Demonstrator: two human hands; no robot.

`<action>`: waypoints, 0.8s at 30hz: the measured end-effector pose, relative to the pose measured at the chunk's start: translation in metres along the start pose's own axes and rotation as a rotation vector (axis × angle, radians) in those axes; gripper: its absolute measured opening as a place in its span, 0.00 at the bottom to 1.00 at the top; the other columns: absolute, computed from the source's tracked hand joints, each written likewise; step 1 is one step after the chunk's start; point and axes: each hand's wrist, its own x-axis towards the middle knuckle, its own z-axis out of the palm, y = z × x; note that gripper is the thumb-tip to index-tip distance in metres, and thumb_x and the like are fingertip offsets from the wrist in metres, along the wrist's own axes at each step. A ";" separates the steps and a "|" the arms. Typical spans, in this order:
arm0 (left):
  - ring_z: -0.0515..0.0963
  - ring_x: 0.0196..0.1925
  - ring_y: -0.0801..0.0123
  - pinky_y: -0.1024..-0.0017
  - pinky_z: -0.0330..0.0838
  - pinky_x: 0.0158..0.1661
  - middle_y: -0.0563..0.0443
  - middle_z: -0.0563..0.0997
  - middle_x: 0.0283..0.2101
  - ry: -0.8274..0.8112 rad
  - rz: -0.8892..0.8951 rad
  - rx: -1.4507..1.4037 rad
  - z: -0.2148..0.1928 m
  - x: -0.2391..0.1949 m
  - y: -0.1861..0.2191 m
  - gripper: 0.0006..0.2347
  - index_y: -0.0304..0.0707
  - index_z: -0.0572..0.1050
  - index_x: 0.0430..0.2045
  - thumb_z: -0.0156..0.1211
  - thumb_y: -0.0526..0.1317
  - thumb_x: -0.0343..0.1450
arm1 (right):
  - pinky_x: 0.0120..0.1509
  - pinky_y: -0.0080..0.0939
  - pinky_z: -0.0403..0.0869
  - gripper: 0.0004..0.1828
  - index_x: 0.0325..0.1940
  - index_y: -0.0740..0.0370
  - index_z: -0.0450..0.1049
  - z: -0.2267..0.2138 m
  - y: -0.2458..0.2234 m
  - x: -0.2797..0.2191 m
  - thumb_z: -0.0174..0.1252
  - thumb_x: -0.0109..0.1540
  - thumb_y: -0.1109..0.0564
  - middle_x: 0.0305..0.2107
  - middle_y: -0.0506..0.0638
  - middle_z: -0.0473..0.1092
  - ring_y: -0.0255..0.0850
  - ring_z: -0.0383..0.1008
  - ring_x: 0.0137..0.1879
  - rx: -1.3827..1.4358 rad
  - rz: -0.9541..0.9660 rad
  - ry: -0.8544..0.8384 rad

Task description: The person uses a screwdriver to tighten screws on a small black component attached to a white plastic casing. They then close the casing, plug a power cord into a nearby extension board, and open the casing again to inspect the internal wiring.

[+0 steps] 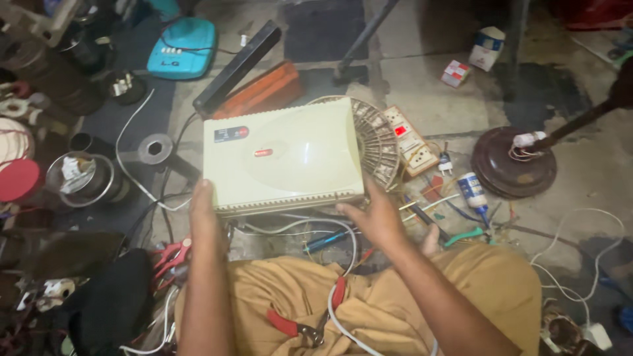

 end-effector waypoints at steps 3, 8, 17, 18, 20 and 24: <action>0.75 0.57 0.59 0.64 0.68 0.56 0.42 0.77 0.56 -0.019 -0.039 -0.028 -0.004 0.000 -0.004 0.22 0.24 0.69 0.61 0.49 0.42 0.74 | 0.62 0.44 0.74 0.42 0.68 0.62 0.66 0.008 0.013 0.001 0.74 0.51 0.55 0.53 0.59 0.76 0.46 0.77 0.59 0.066 0.024 -0.013; 0.73 0.62 0.62 0.67 0.64 0.62 0.43 0.76 0.60 -0.021 0.090 0.027 -0.002 0.002 -0.003 0.22 0.25 0.69 0.62 0.51 0.39 0.73 | 0.61 0.43 0.72 0.41 0.69 0.66 0.65 0.012 0.041 0.015 0.73 0.54 0.62 0.52 0.55 0.75 0.41 0.74 0.58 0.290 -0.062 -0.050; 0.70 0.65 0.63 0.67 0.59 0.65 0.45 0.73 0.64 -0.047 0.083 -0.019 0.001 -0.003 0.008 0.23 0.28 0.67 0.65 0.48 0.38 0.73 | 0.42 0.53 0.70 0.38 0.74 0.69 0.63 -0.011 0.077 0.056 0.55 0.72 0.37 0.50 0.54 0.71 0.41 0.60 0.38 0.823 0.615 -0.212; 0.70 0.65 0.63 0.67 0.59 0.65 0.45 0.73 0.64 -0.035 0.081 -0.021 0.001 -0.003 0.008 0.23 0.28 0.67 0.64 0.48 0.38 0.73 | 0.50 0.50 0.70 0.39 0.73 0.66 0.63 -0.008 0.071 0.063 0.53 0.69 0.34 0.53 0.53 0.71 0.41 0.64 0.47 0.803 0.580 -0.196; 0.70 0.65 0.63 0.67 0.59 0.65 0.45 0.73 0.63 -0.011 0.077 -0.028 0.002 -0.003 0.008 0.22 0.28 0.68 0.63 0.48 0.37 0.72 | 0.66 0.45 0.71 0.43 0.72 0.61 0.63 0.004 0.053 0.075 0.47 0.64 0.28 0.61 0.52 0.71 0.41 0.73 0.63 0.762 0.510 -0.164; 0.71 0.66 0.60 0.66 0.60 0.66 0.41 0.73 0.64 -0.021 0.145 0.076 -0.002 -0.004 0.010 0.21 0.26 0.71 0.61 0.49 0.38 0.73 | 0.70 0.48 0.67 0.46 0.71 0.62 0.64 0.015 0.019 0.078 0.45 0.63 0.26 0.64 0.56 0.69 0.47 0.69 0.68 0.763 0.514 -0.188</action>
